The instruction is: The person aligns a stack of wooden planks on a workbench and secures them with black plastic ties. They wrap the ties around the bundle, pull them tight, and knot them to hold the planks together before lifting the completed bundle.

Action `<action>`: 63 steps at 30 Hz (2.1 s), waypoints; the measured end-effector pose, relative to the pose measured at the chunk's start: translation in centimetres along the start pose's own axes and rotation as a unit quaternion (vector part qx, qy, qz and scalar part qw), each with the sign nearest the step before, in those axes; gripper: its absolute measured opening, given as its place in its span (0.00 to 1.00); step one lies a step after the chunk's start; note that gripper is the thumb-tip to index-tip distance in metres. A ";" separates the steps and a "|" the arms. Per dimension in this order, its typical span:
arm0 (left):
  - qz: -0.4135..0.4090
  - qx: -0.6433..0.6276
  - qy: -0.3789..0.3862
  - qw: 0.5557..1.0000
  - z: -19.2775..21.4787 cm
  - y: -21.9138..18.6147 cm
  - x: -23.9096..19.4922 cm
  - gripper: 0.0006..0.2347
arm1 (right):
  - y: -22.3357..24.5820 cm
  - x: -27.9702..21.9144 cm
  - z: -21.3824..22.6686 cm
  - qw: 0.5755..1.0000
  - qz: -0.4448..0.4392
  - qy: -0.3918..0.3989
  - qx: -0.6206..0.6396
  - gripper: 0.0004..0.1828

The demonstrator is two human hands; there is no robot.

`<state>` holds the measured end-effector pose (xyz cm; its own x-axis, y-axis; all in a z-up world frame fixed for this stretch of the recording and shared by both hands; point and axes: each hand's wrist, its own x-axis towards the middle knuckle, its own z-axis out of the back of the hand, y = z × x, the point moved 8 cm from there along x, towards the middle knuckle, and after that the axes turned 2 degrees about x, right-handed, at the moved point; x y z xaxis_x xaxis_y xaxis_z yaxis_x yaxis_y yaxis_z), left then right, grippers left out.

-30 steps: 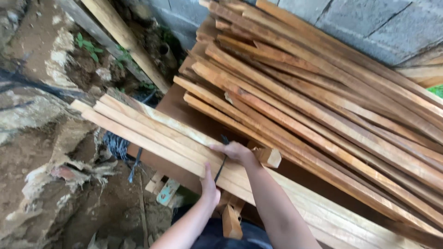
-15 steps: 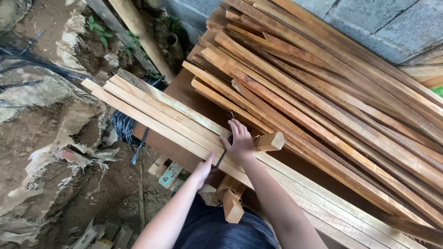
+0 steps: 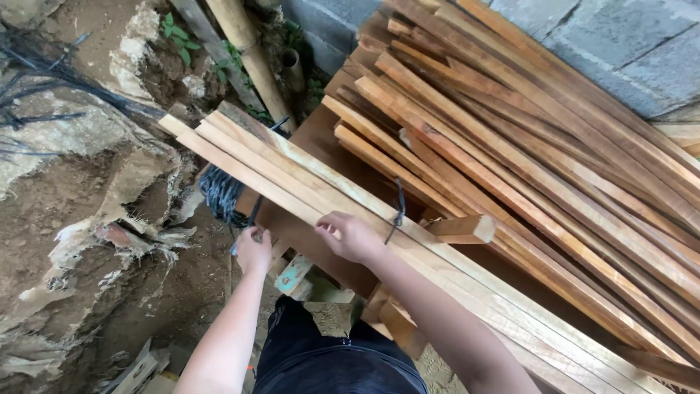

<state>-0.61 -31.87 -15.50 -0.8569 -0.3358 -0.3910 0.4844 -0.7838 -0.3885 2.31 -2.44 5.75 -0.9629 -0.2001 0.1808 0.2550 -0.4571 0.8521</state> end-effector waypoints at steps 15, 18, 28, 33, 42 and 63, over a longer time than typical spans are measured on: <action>-0.159 -0.001 0.163 0.974 2.3 0.1 4.0 0.11 | -10.1 5.7 -21.4 0.865 -0.481 0.144 -0.003 0.40; -0.236 -0.090 0.353 0.901 3.2 1.1 -1.2 0.08 | -16.4 3.0 -27.0 0.755 -0.568 -0.117 0.307 0.29; -0.265 0.008 0.363 0.893 2.8 0.3 -0.8 0.14 | -4.1 6.0 -15.8 0.913 -0.376 0.136 -0.076 0.19; -0.370 -0.066 0.277 0.884 6.8 -11.9 -6.4 0.09 | -0.8 4.3 -5.8 0.901 -0.349 0.179 -0.184 0.14; -0.573 -0.065 0.108 0.810 3.7 -22.9 -22.3 0.08 | -3.6 -15.2 13.0 0.899 -0.391 -0.027 -0.192 0.11; -0.422 0.131 0.227 0.868 -12.5 -22.5 -19.6 0.26 | -9.1 -40.2 11.8 0.857 -0.460 -0.211 -0.098 0.12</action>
<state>7.50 -1.09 -9.45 -0.7001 0.6101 -0.3709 -0.3908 -0.7622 -0.5161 37.63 20.02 -3.46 -0.7002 0.6350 -0.3263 -0.6588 -0.3985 0.6381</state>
